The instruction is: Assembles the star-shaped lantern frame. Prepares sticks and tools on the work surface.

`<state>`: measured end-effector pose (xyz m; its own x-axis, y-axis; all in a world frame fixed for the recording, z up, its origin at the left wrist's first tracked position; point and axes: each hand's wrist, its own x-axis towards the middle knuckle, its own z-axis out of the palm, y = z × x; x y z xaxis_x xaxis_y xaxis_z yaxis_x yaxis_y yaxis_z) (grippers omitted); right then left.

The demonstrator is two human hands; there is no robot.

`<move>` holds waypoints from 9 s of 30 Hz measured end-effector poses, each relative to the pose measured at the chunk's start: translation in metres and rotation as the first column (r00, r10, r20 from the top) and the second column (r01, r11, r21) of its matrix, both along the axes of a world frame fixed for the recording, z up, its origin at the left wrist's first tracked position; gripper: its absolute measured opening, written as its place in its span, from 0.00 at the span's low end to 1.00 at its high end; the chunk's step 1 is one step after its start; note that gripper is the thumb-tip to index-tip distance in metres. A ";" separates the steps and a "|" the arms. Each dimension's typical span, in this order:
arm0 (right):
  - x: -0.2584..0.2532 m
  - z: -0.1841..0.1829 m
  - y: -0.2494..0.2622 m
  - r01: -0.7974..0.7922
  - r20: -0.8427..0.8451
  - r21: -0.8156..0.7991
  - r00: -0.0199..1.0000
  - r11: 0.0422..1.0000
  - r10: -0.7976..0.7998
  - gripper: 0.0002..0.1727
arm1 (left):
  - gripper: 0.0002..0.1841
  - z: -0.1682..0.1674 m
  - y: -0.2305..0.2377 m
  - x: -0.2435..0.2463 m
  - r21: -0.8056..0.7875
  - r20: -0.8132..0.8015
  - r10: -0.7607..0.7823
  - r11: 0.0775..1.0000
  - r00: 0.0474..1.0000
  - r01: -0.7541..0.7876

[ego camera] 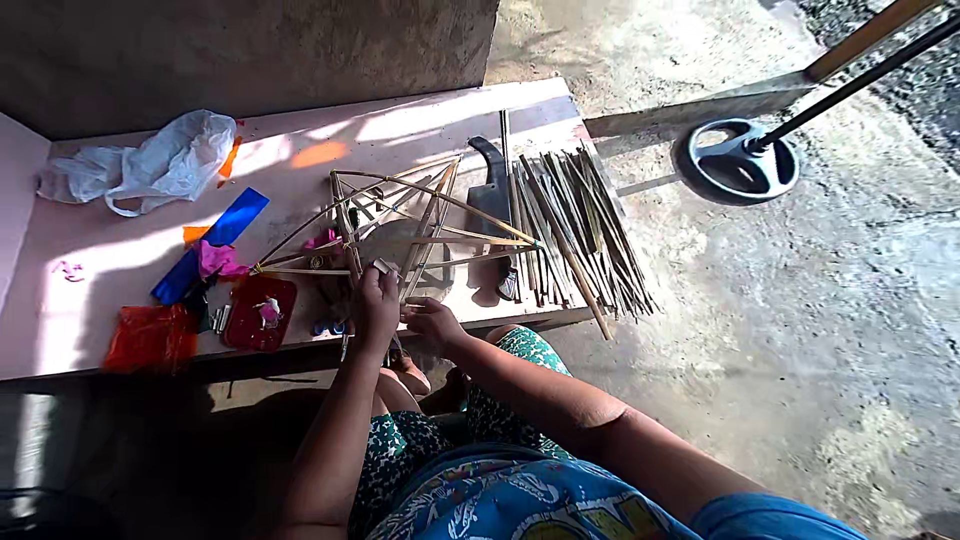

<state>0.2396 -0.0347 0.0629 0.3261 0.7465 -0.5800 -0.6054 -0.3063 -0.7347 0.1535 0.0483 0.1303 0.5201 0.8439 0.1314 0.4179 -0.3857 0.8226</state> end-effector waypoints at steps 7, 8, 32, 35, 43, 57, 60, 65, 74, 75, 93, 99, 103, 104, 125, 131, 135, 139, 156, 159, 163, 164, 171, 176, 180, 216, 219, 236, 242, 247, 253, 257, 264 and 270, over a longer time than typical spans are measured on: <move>0.041 0.002 -0.013 -0.193 0.429 -0.067 0.880 0.979 0.202 0.15 | 0.12 -0.054 -0.008 0.002 -0.027 -0.261 0.023 0.999 0.965 -0.031; 0.054 0.007 -0.015 -0.203 0.644 -0.054 0.741 0.978 0.189 0.15 | 0.12 -0.059 -0.008 0.001 -0.025 -0.252 0.026 0.999 0.967 -0.034; 0.102 0.003 0.018 -0.342 0.745 -0.284 0.509 0.896 0.431 0.13 | 0.12 -0.145 -0.010 0.037 0.044 -0.111 0.185 0.983 0.977 -0.181; 0.103 0.002 0.020 -0.344 0.750 -0.271 0.510 0.899 0.421 0.12 | 0.14 -0.143 -0.010 0.039 -0.051 -0.158 0.181 0.980 0.971 -0.191; 0.104 -0.009 0.022 -0.352 0.748 -0.250 0.521 0.902 0.411 0.11 | 0.19 -0.154 -0.007 0.050 -0.173 -0.156 0.249 0.946 0.956 -0.274; 0.113 -0.031 0.032 -0.504 0.628 -0.370 0.483 0.780 0.610 0.18 | 0.25 -0.155 -0.003 0.055 -0.024 -0.470 0.134 0.986 0.872 -0.165; 0.109 -0.034 0.041 -0.538 0.638 -0.309 0.494 0.784 0.590 0.17 | 0.24 -0.156 -0.004 0.054 0.030 -0.490 0.108 0.994 0.865 -0.107; 0.104 -0.035 0.051 -0.513 0.531 -0.217 0.652 0.830 0.541 0.19 | 0.21 -0.156 0.000 0.054 0.026 -0.518 0.065 0.998 0.853 -0.060; 0.113 -0.042 0.055 -0.514 0.292 -0.104 0.803 0.852 0.520 0.22 | 0.20 -0.169 0.004 0.048 -0.011 -0.350 0.149 0.987 0.925 -0.163; 0.113 -0.042 0.055 -0.510 0.285 -0.105 0.807 0.854 0.517 0.22 | 0.21 -0.170 0.005 0.049 -0.022 -0.342 0.164 0.983 0.925 -0.183; 0.115 -0.035 0.058 -0.490 0.092 -0.049 0.866 0.871 0.492 0.21 | 0.21 -0.157 0.017 0.062 -0.062 -0.557 0.114 0.982 0.823 -0.177; 0.114 -0.041 0.057 -0.491 0.099 -0.034 0.865 0.871 0.492 0.21 | 0.18 -0.160 0.014 0.060 -0.051 -0.508 0.120 0.984 0.853 -0.169; 0.114 -0.041 0.056 -0.515 0.145 -0.034 0.846 0.857 0.514 0.21 | 0.19 -0.165 0.013 0.059 -0.052 -0.474 0.139 0.981 0.870 -0.186; 0.114 -0.042 0.056 -0.512 0.143 -0.031 0.848 0.859 0.510 0.21 | 0.19 -0.165 0.013 0.059 -0.063 -0.480 0.135 0.980 0.867 -0.188; 0.119 -0.042 0.059 -0.504 0.112 -0.052 0.855 0.862 0.507 0.22 | 0.21 -0.160 0.017 0.059 -0.057 -0.493 0.118 0.984 0.862 -0.167; 0.119 -0.040 0.060 -0.524 0.105 -0.064 0.843 0.849 0.528 0.17 | 0.21 -0.171 0.022 0.057 -0.008 -0.537 0.102 0.992 0.838 -0.126; 0.119 -0.041 0.061 -0.539 0.139 -0.077 0.827 0.839 0.544 0.17 | 0.20 -0.167 0.021 0.062 0.030 -0.570 0.119 0.992 0.813 -0.125; 0.120 -0.045 0.061 -0.552 0.169 -0.065 0.815 0.831 0.554 0.17 | 0.17 -0.167 0.021 0.065 0.073 -0.569 0.154 0.988 0.808 -0.137; 0.113 -0.048 0.056 -0.498 0.195 -0.093 0.840 0.862 0.506 0.17 | 0.19 -0.170 0.028 0.065 -0.028 -0.595 0.071 0.994 0.801 -0.109; 0.111 -0.049 0.055 -0.497 0.230 -0.084 0.833 0.864 0.502 0.16 | 0.18 -0.166 0.026 0.063 -0.055 -0.577 0.045 0.994 0.815 -0.094; 0.109 -0.049 0.053 -0.496 0.230 -0.077 0.835 0.865 0.500 0.16 | 0.18 -0.167 0.025 0.061 -0.043 -0.526 0.050 0.995 0.849 -0.086; 0.109 -0.050 0.053 -0.497 0.233 -0.078 0.834 0.864 0.501 0.16 | 0.18 -0.167 0.025 0.061 -0.041 -0.511 0.052 0.996 0.858 -0.085; 0.111 -0.051 0.053 -0.494 0.226 -0.075 0.837 0.866 0.498 0.15 | 0.16 -0.172 0.025 0.058 -0.007 -0.426 0.076 0.996 0.902 -0.087; 0.113 -0.048 0.054 -0.488 0.254 -0.083 0.833 0.869 0.492 0.15 | 0.19 -0.167 0.026 0.059 -0.021 -0.503 0.072 0.995 0.861 -0.095; 0.110 -0.035 0.055 -0.495 0.313 -0.128 0.802 0.860 0.508 0.17 | 0.20 -0.169 0.027 0.059 -0.043 -0.479 0.062 0.995 0.875 -0.094; 0.129 -0.022 -0.009 -0.393 0.749 -0.336 0.440 0.856 0.496 0.16 | 0.18 -0.066 0.052 -0.074 -0.185 -0.510 0.263 0.896 0.819 -0.404; 0.129 -0.017 -0.013 -0.357 0.816 -0.324 0.363 0.876 0.450 0.20 | 0.17 -0.072 0.049 -0.071 -0.205 -0.480 0.289 0.881 0.829 -0.426; 0.175 -0.045 -0.096 -0.048 0.616 -0.336 0.744 0.941 0.258 0.19 | 0.16 -0.074 0.032 -0.050 -0.258 -0.347 0.335 0.864 0.876 -0.432; 0.184 -0.043 -0.102 0.021 0.608 -0.399 0.754 0.917 0.247 0.19 | 0.15 -0.070 0.029 -0.043 -0.338 -0.326 0.205 0.886 0.923 -0.317; 0.194 -0.055 -0.106 0.040 0.625 -0.327 0.759 0.944 0.184 0.17 | 0.13 -0.058 0.053 -0.049 -0.440 -0.362 0.102 0.858 0.927 -0.266; 0.197 -0.055 -0.108 0.065 0.592 -0.234 0.801 0.970 0.089 0.14 | 0.14 -0.063 0.114 -0.037 -0.313 -0.441 0.037 0.930 0.897 -0.192; 0.204 -0.054 -0.107 0.064 0.566 -0.260 0.818 0.963 0.098 0.16 | 0.18 -0.082 0.150 -0.008 -0.206 -0.439 -0.094 0.979 0.893 0.002; 0.210 -0.049 -0.103 0.082 0.543 -0.287 0.835 0.954 0.091 0.15 | 0.22 -0.103 0.178 0.023 -0.131 -0.425 -0.147 0.986 0.893 0.100; 0.210 -0.054 -0.105 0.095 0.543 -0.234 0.838 0.968 0.049 0.10 | 0.15 -0.099 0.182 0.032 -0.023 -0.473 -0.089 0.996 0.877 0.088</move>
